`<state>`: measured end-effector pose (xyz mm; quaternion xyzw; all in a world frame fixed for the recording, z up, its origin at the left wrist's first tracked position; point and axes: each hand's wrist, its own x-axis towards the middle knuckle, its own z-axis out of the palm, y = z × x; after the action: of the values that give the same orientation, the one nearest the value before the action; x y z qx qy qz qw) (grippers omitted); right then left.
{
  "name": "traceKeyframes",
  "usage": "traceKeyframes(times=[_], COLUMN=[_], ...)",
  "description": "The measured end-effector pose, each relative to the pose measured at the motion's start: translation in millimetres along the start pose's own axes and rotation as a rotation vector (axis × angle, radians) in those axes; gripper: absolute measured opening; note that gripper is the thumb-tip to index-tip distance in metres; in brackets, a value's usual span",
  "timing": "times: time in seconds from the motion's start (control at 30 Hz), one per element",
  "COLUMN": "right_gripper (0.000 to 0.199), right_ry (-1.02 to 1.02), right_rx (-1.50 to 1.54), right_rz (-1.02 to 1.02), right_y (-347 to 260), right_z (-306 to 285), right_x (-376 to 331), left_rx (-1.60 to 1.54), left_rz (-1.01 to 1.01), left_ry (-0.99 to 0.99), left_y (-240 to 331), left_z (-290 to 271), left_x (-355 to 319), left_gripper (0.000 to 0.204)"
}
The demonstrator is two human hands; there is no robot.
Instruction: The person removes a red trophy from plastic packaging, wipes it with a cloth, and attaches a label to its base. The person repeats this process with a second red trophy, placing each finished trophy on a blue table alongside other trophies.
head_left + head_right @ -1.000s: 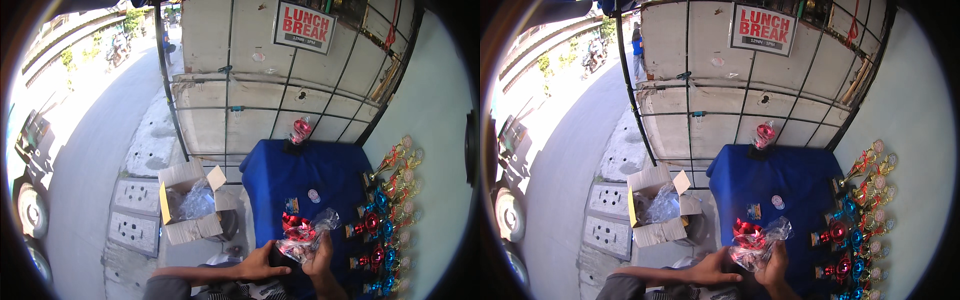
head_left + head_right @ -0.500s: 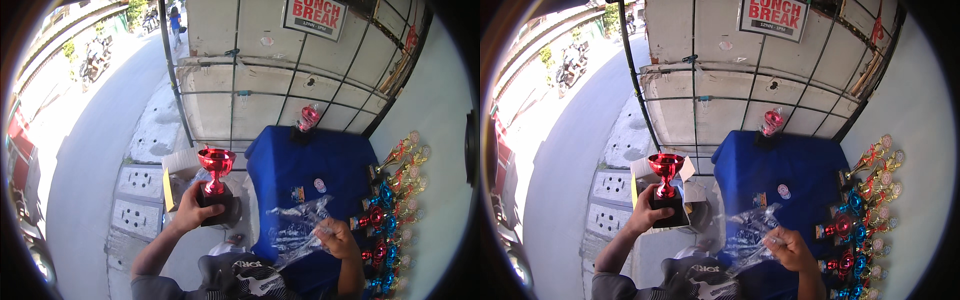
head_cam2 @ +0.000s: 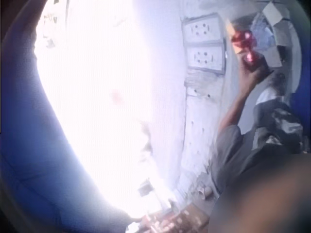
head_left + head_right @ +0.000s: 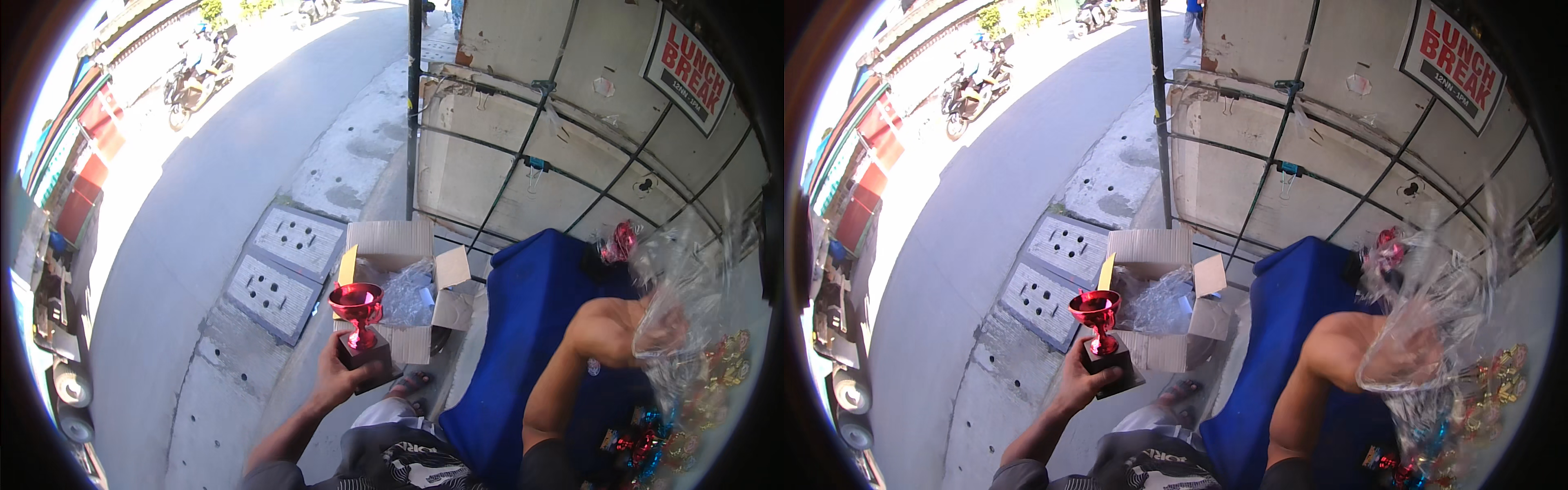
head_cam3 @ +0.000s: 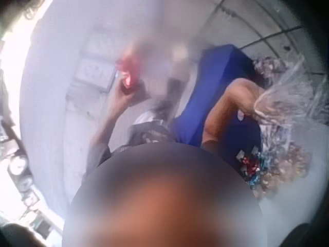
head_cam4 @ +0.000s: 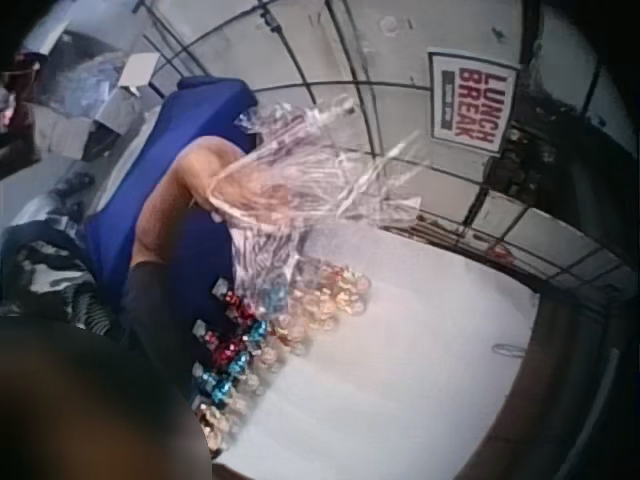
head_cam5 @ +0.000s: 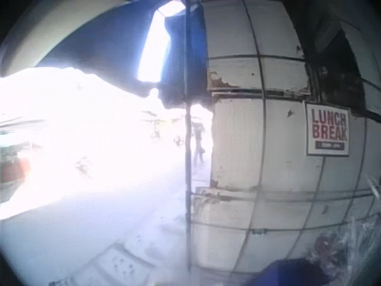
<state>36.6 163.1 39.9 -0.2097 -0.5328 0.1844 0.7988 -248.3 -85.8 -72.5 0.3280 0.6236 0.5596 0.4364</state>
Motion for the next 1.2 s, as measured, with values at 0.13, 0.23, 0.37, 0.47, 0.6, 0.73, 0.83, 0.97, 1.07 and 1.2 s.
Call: traceKeyframes(times=[0.13, 0.23, 0.37, 0.47, 0.6, 0.73, 0.83, 0.97, 1.07, 1.2], right_gripper=[0.058, 0.062, 0.056, 0.077, 0.102, 0.092, 0.08, 0.07, 0.078, 0.087], right_ry=[-1.052, -0.938, -1.36, -1.617, -1.894, -1.864, -1.931, -2.011, -1.897, -2.106], right_rx=[-0.891, -0.695, -0.763, -0.835, -0.867, -0.802, -0.782, -0.5, -0.577, -0.767], right_rz=[0.624, 0.577, 0.493, 0.46, 0.266, -0.045, 0.061, 0.201, -0.39, 0.005], right_y=[185, 224, 195, 185, 227, 263, 275, 285, 279, 228], right_z=[25, 14, 53, 82, 85, 117, 135, 124, 113, 118], right_x=[-149, -251, -287, -320, -399, -460, -462, -450, -448, -420], left_rx=[-0.088, -0.152, -0.1, -0.051, -0.064, -0.196, -0.089, -0.284, -0.139, -0.11], left_rz=[-0.317, -0.289, -0.358, -0.465, -0.416, -0.252, -0.306, -0.421, -0.35, -0.193], left_ry=[0.23, 0.253, 0.289, 0.275, 0.299, 0.289, 0.312, 0.457, 0.409, 0.35], left_y=[-9, -15, -21, -31, -54, -70, -70, -66, -71, -77], left_z=[-17, -18, -12, -4, 1, 2, 2, 10, 16, 23], left_x=[-13, -19, -14, -8, -8, -8, -8, -13, -16, -9], left_gripper=[0.065, 0.065, 0.065, 0.069, 0.074, 0.04, 0.046, 0.068, 0.071, 0.077])
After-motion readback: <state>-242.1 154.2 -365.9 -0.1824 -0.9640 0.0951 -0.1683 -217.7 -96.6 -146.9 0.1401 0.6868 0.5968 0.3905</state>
